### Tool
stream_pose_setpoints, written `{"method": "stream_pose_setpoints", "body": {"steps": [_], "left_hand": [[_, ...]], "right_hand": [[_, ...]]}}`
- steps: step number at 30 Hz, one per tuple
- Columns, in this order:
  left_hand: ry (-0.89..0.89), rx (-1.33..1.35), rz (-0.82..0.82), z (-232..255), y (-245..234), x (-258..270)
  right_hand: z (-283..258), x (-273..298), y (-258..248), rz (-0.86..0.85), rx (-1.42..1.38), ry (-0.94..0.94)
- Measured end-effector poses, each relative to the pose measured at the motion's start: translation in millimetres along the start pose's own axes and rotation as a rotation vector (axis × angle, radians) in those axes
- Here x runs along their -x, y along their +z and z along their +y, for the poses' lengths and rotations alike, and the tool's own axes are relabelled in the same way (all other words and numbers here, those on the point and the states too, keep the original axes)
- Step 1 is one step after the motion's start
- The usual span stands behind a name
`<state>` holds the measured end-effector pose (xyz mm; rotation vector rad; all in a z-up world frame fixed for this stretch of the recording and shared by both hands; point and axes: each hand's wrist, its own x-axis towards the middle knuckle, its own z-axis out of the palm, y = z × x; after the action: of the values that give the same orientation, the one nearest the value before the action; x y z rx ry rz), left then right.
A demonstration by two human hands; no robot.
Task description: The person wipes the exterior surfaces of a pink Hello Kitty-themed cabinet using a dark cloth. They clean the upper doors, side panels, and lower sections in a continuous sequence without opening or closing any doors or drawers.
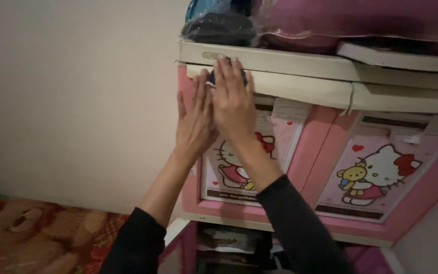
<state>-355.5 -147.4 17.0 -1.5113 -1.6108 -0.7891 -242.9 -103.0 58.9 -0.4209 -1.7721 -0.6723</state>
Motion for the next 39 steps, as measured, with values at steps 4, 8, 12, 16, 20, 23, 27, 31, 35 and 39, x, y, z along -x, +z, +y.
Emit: {"method": "stream_pose_setpoints", "body": {"steps": [4, 8, 12, 16, 20, 23, 27, 31, 35, 39], "left_hand": [[-0.012, 0.000, -0.050, -11.3, -0.3, 4.2], [-0.011, 0.125, 0.041, 2.2, 3.2, 5.0], [0.029, 0.089, 0.029, 33.9, 1.2, 5.3], [0.082, 0.128, -0.016, 76.3, 0.5, -5.8], [0.136, 0.183, 0.027, 124.5, 8.0, -13.4], [0.184, 0.171, 0.093, 163.0, 17.4, -17.7], [0.226, 0.191, 0.104, 213.2, 29.9, -27.5], [0.238, 0.242, 0.083, 258.1, 37.4, -36.8], [0.267, 0.299, 0.067, 299.3, 41.4, -45.6], [0.268, 0.297, 0.087, 336.1, 47.4, -55.8]], "right_hand": [[-8.9, -3.1, 5.0, -0.005, 0.004, -0.014], [6.2, 1.8, -6.6, -0.056, 0.018, -0.044], [31.0, 16.3, -29.1, -0.069, 0.111, -0.014], [67.4, 30.7, -57.1, -0.042, 0.200, -0.012], [108.8, 53.3, -87.3, -0.086, 0.216, 0.028], [143.8, 67.7, -106.7, -0.054, 0.236, 0.037], [189.4, 87.7, -128.8, -0.026, 0.269, 0.084], [232.4, 108.9, -147.2, -0.042, 0.298, 0.106], [280.7, 124.3, -169.7, -0.022, 0.343, 0.166], [323.7, 141.3, -201.5, -0.070, 0.381, 0.216]]}}
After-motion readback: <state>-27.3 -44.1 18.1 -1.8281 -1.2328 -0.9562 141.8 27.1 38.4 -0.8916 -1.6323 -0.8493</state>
